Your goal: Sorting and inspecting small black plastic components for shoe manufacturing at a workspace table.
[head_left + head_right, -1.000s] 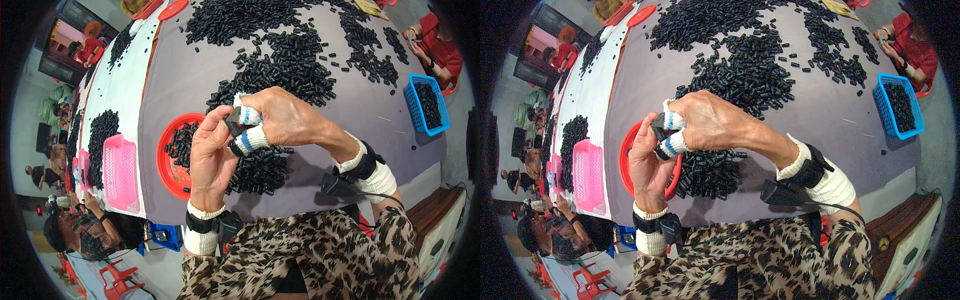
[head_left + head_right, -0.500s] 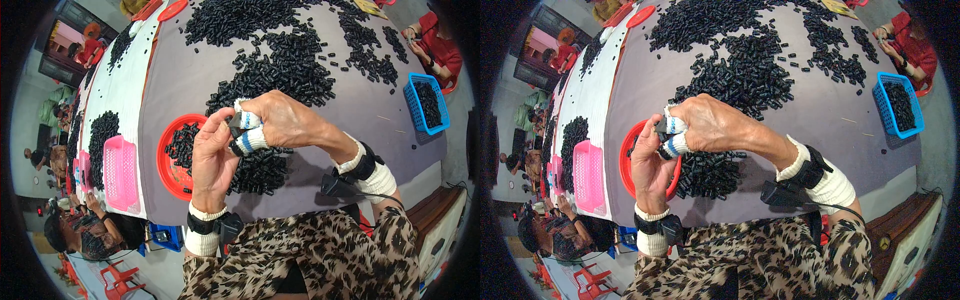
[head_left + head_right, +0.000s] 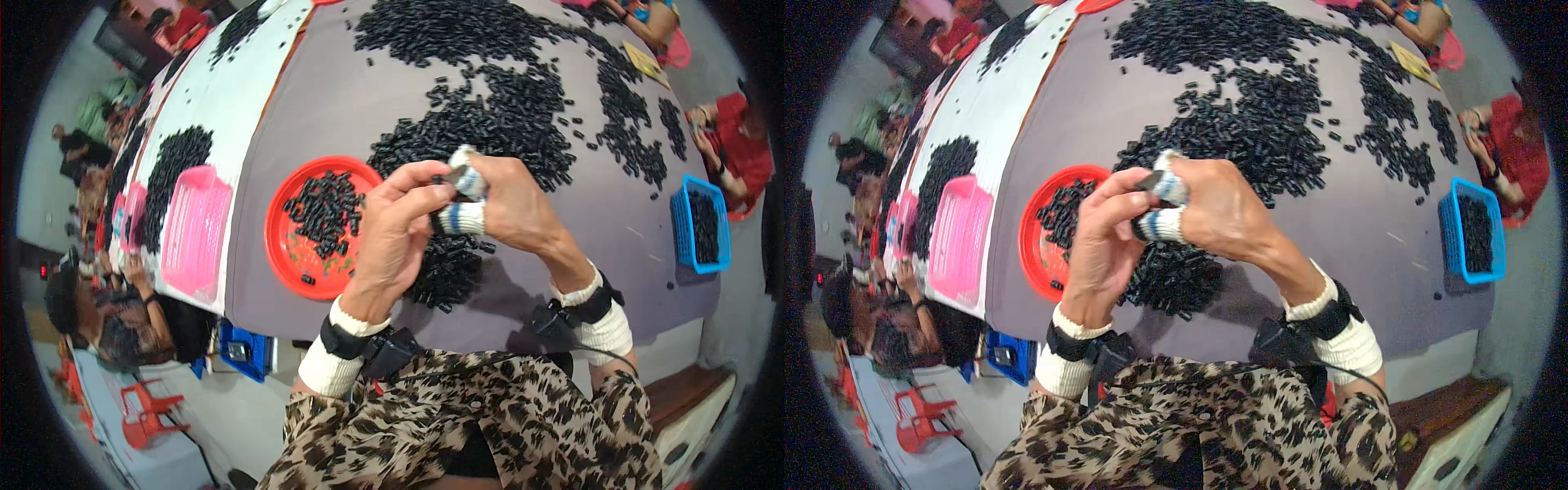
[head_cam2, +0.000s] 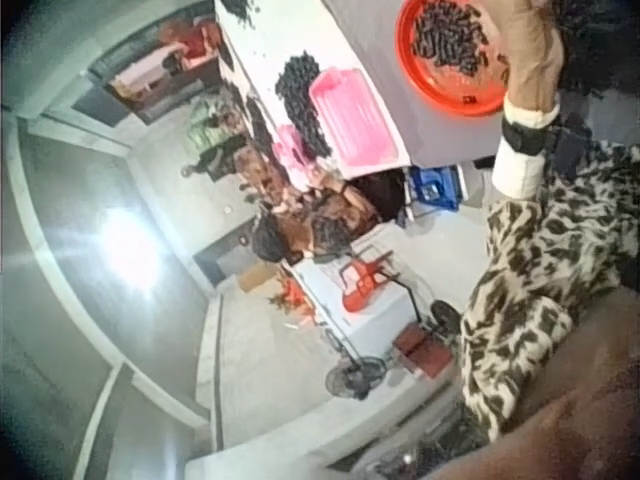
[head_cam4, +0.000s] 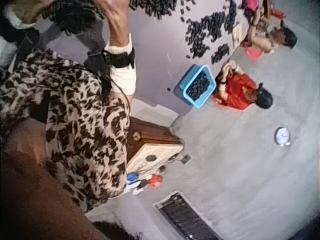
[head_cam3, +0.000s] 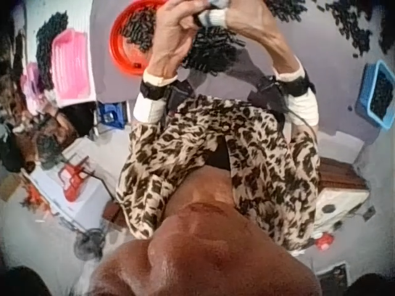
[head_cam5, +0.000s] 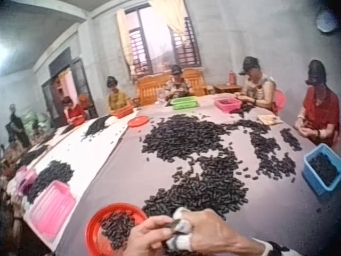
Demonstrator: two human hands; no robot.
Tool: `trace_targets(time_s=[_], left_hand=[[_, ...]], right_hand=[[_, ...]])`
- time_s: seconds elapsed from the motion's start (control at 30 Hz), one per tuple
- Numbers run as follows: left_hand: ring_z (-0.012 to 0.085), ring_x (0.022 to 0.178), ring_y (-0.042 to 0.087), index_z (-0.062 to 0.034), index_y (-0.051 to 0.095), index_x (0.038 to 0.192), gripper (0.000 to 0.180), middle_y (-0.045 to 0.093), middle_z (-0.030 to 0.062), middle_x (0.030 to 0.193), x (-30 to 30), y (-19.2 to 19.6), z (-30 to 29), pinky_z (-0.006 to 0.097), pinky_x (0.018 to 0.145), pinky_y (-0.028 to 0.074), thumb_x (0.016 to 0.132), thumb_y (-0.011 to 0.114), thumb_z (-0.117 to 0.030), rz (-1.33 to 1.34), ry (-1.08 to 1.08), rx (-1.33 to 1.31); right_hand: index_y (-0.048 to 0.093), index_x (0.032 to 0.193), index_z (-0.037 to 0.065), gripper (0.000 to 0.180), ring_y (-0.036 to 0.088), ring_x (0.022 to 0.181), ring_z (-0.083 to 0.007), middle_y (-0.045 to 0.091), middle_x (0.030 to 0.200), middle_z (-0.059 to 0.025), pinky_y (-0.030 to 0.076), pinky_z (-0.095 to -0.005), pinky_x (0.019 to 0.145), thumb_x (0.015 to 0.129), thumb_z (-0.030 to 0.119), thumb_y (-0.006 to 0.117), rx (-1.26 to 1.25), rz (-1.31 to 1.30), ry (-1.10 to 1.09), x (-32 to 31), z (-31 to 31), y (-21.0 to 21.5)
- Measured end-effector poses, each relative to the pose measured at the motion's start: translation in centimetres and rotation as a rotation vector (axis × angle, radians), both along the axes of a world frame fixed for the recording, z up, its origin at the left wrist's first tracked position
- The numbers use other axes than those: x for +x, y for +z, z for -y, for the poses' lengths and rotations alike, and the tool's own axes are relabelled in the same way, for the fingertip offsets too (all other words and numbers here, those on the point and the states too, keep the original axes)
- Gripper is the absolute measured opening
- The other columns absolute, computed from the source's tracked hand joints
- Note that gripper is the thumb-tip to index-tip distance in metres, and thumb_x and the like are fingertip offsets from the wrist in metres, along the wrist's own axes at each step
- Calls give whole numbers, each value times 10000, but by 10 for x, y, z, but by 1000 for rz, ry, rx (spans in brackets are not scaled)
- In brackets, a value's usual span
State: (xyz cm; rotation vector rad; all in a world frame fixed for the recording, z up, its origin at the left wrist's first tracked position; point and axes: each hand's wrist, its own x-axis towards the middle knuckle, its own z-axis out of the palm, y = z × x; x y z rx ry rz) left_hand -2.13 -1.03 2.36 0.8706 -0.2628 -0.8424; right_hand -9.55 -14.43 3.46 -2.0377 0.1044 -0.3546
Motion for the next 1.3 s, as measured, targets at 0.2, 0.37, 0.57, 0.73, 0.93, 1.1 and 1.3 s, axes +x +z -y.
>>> trace_targets(time_s=[0.2, 0.37, 0.57, 0.73, 0.93, 1.1, 1.3], left_hand=[[75, 752, 576, 6, 599, 950, 157, 621, 44, 857, -5, -17, -9, 187, 653, 452, 801, 581, -37, -27, -5, -26], [82, 764, 577, -4, 595, 1020, 213, 616, 39, 862, -4, -16, -23, 210, 676, 465, 815, 596, -62, 20, -69, -11], [91, 793, 573, 12, 591, 1063, 275, 621, 48, 906, 48, -44, -76, 212, 714, 458, 798, 617, -55, 511, 364, 381], [106, 832, 572, 12, 596, 1050, 254, 620, 50, 919, 57, -64, -91, 230, 737, 456, 813, 614, -77, 578, 390, 497], [119, 707, 554, -3, 632, 943, 267, 612, 60, 811, 10, -82, -60, 261, 644, 451, 739, 686, -166, 930, -78, 649], [279, 755, 583, 8, 616, 905, 319, 588, 162, 825, -10, -75, -50, 362, 670, 462, 693, 709, -212, 1207, -529, 701], [266, 670, 542, -15, 549, 1040, 415, 502, 136, 840, -6, -93, -55, 363, 615, 442, 684, 717, -146, 1482, -244, 816]], right_hand=[[551, 753, 6, 286, 480, 559, -114, 530, 619, -51, 406, -279, 527, 641, 197, 733, 65, -22, -23, -7, -13, -14], [552, 788, 4, 304, 469, 585, -122, 525, 632, -47, 407, -292, 557, 670, 220, 729, 124, -26, -26, -10, -18, -20], [564, 773, 8, 337, 431, 541, -111, 504, 588, -22, 373, -283, 519, 732, 310, 708, 90, -98, -15, -16, -8, -12], [554, 690, 33, 326, 400, 533, -71, 470, 558, 29, 346, -251, 499, 748, 319, 700, 203, -153, -148, -37, 11, -23], [546, 686, 55, 244, 405, 508, -31, 455, 560, 55, 306, -215, 445, 776, 253, 655, 249, -332, -164, -61, 16, -37], [602, 847, 19, 144, 525, 675, -88, 576, 695, 14, 440, -255, 646, 760, 129, 634, 199, -219, 236, -79, -3, -89], [549, 751, 26, 139, 501, 537, -187, 534, 587, -109, 400, -344, 543, 741, 162, 578, 126, -325, 359, -92, -45, -140]])
